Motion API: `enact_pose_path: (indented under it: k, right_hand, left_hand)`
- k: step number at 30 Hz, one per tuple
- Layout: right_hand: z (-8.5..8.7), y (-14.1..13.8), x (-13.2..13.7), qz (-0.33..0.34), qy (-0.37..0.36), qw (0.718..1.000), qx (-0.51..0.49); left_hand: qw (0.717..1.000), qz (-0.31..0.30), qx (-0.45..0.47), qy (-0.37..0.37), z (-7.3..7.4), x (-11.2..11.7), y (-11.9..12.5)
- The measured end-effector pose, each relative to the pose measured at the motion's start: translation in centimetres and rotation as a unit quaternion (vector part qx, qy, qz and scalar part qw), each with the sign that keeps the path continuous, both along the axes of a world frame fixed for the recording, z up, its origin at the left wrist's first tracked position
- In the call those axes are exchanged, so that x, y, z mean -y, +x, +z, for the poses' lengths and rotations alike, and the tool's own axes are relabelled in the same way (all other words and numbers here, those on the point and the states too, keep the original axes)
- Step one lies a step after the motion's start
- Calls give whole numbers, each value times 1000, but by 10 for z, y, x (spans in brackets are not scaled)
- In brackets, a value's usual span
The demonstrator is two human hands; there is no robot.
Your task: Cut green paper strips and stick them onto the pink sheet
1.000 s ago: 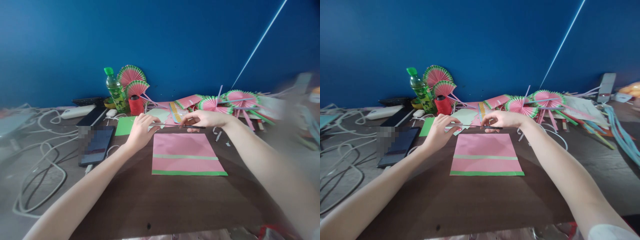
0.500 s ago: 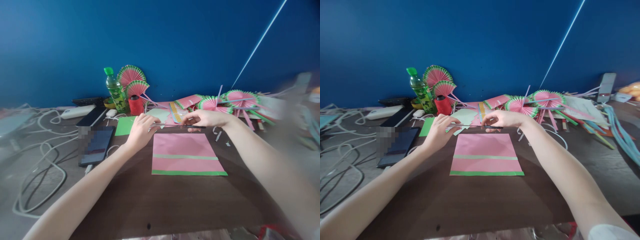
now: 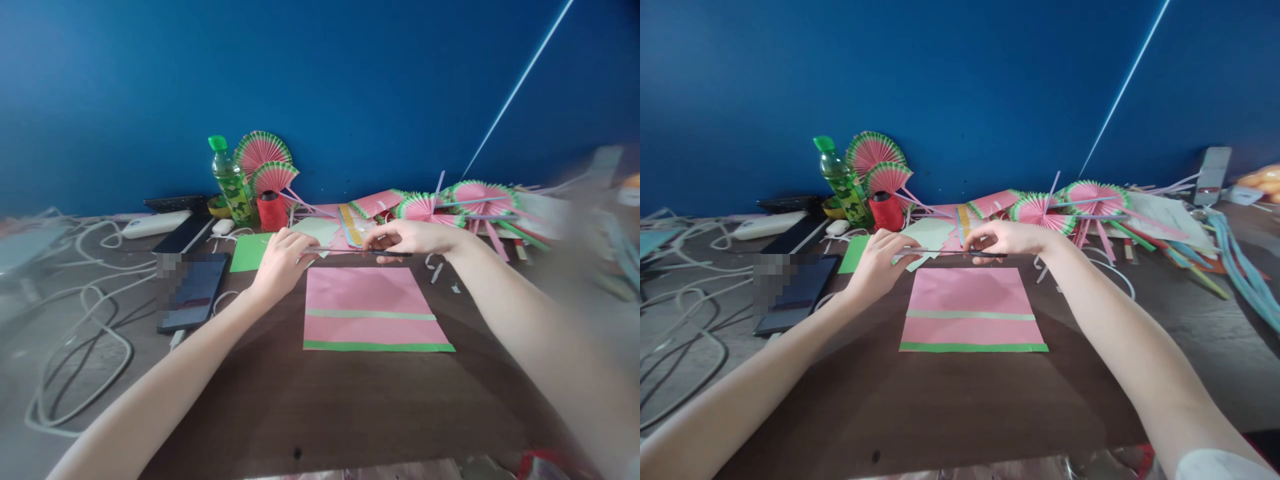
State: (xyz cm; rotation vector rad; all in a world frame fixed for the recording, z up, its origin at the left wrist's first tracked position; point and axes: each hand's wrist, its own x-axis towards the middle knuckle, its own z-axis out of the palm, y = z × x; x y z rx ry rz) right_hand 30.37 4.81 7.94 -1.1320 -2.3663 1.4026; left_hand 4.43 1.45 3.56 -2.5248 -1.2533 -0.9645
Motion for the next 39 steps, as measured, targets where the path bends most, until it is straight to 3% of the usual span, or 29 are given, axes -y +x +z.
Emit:
enact_pose_path:
  k: [11,19,27,34,39]
  right_hand:
    - [-4,3,-4,-1,11,1000,10]
    - [-3,2,-5,-1,61,998,16]
    - [-6,6,-9,-3,-1,1000,30]
    - [0,15,-11,37,89,988,119]
    - [2,14,-12,35,143,973,175]
  left_hand:
    - [1000,9,0,-4,1,2,2]
    - [1000,1,3,-18,-1,2,3]
    - [995,-17,22,-96,-4,2,5]
    - [970,10,55,-236,-2,10,13]
    - [966,27,40,-256,-3,13,16]
